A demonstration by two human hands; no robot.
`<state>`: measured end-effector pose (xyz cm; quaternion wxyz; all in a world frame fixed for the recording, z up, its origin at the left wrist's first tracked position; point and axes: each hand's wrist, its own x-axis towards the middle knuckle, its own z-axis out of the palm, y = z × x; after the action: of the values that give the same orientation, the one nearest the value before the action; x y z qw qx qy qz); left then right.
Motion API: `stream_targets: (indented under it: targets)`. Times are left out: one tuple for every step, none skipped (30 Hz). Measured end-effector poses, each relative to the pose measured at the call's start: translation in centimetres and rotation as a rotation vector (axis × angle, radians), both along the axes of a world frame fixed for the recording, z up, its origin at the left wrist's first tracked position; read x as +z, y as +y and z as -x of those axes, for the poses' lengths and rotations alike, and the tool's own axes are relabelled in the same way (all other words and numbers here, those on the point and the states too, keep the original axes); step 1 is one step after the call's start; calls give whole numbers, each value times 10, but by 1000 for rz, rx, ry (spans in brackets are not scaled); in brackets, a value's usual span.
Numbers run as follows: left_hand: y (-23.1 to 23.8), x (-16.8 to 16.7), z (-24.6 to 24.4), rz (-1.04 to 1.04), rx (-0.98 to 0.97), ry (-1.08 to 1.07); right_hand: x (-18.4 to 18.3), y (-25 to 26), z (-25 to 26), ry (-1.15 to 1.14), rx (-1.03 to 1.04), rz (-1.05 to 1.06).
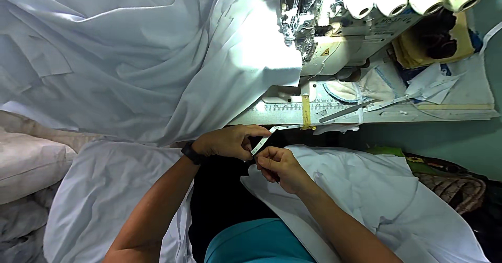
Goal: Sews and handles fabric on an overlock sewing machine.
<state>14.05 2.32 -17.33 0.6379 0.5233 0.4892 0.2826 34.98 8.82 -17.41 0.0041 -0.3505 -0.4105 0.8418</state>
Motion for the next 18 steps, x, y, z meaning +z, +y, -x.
stream_targets:
  targets:
    - [0, 0, 0, 1, -1, -2, 0, -1, 1, 1, -5, -2]
    - [0, 0, 0, 5, -5, -1, 0, -2, 1, 2, -7, -3]
    - [0, 0, 1, 10, -8, 2, 0, -2, 2, 2, -7, -7]
    - [0, 2, 1, 17, -10, 5, 0, -2, 2, 2, -6, -15]
    - [1, 3, 1, 22, -8, 4, 0, -3, 3, 1, -5, -29]
    - [1, 3, 1, 25, -8, -2, 0, -4, 3, 4, -9, -42]
    - [1, 4, 2, 31, -1, -9, -1, -5, 3, 10, -24, -51]
    - [0, 6, 2, 41, 9, 2, -1, -5, 3, 21, -42, -53]
    - [-1, 9, 2, 50, 37, 36, 0, -3, 3, 40, -60, -55]
    - [-2, 14, 2, 51, 82, 106, 2, 2, 3, 71, -79, -71]
    - [-4, 20, 4, 32, 108, 193, 3, 10, 3, 108, -105, -110]
    - [-7, 25, 5, -10, 148, 268, 4, 19, 4, 139, -146, -176]
    - [-10, 30, 5, -57, 208, 314, 5, 29, 5, 154, -215, -259]
    - [-14, 35, 5, -102, 281, 321, 5, 38, 8, 156, -308, -361]
    - [-16, 39, 4, -153, 358, 305, 3, 47, 12, 146, -408, -487]
    - [-17, 41, 1, -209, 441, 281, 0, 56, 18, 133, -507, -630]
    - [-16, 43, -4, -265, 528, 271, -3, 64, 25, 124, -596, -774]
    - [-13, 45, -9, -329, 609, 274, -7, 72, 32, 129, -662, -904]
